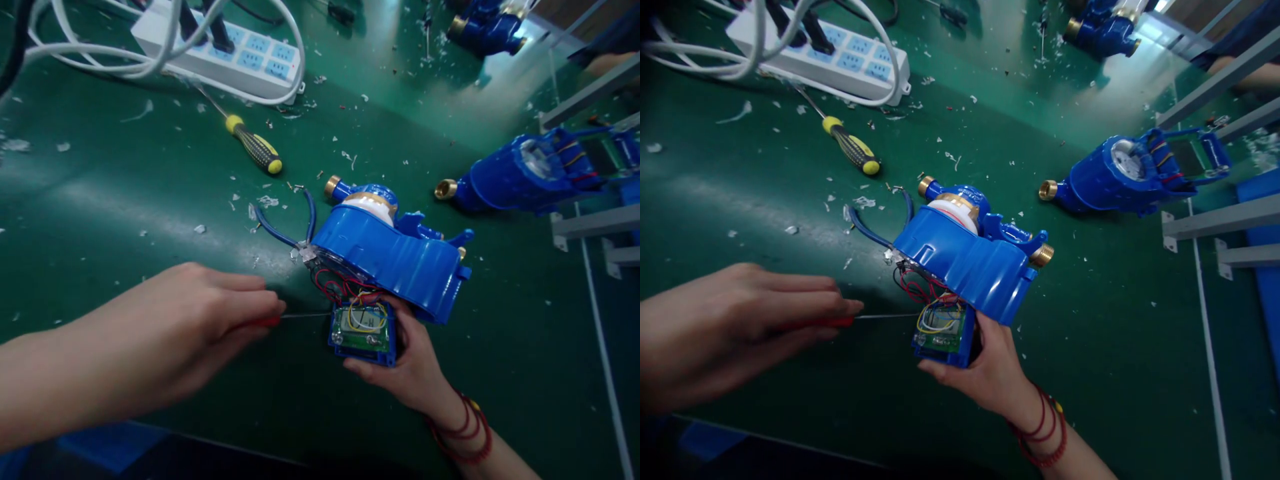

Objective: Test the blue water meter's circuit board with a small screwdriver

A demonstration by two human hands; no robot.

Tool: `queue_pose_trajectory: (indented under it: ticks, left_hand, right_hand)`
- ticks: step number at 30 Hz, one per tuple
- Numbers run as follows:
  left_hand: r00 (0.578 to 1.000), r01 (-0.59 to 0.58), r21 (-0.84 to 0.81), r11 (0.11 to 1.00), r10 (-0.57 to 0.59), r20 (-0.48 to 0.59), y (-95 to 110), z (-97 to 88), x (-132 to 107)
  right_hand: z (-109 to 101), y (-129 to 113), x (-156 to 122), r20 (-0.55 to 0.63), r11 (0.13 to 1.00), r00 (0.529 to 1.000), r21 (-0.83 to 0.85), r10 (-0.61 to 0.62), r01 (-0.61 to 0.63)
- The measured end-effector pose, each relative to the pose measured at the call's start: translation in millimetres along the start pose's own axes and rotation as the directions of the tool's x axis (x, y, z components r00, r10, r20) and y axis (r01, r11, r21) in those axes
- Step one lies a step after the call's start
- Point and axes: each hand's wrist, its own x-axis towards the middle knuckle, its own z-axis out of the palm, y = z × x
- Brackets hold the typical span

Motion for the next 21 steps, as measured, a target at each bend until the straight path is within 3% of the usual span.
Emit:
queue_pose_trajectory:
  ticks: [2,3,6,10,15,18,21]
  left_hand:
    - [0.993,-0.026,-0.075,0.997,0.034,0.112,-3,5.2,-9]
    - [0.993,-0.027,-0.092,0.995,0.037,0.109,-4,8.4,-13]
    - [0.999,-0.024,-0.101,0.995,0.026,0.019,-5,20.9,-27]
    - [0.993,0.065,-0.175,0.982,-0.080,-0.083,-1,41.3,-42]
    - [0.965,0.222,-0.331,0.917,-0.255,-0.059,6,59.6,-50]
    - [0.934,0.338,-0.424,0.840,-0.355,0.042,9,58.0,-50]
    - [0.967,0.251,-0.278,0.927,-0.253,0.028,7,41.9,-44]
  right_hand:
    - [-1,0,0,0.006,1.000,1.000,-0.006,0.004,-0.004]
    - [-1,0,0,0.011,1.000,1.000,-0.001,0.009,-0.009]
    - [-1,0,0,0.027,1.000,0.999,0.015,0.025,-0.025]
    - [-1,-2,0,0.036,0.998,0.999,0.055,0.028,-0.030]
    - [0,-4,1,0.035,0.992,0.999,0.122,0.030,-0.034]
    - [0,-3,1,0.034,0.989,0.999,0.140,0.039,-0.044]
    - [0,-2,1,0.030,0.991,0.999,0.128,0.031,-0.034]
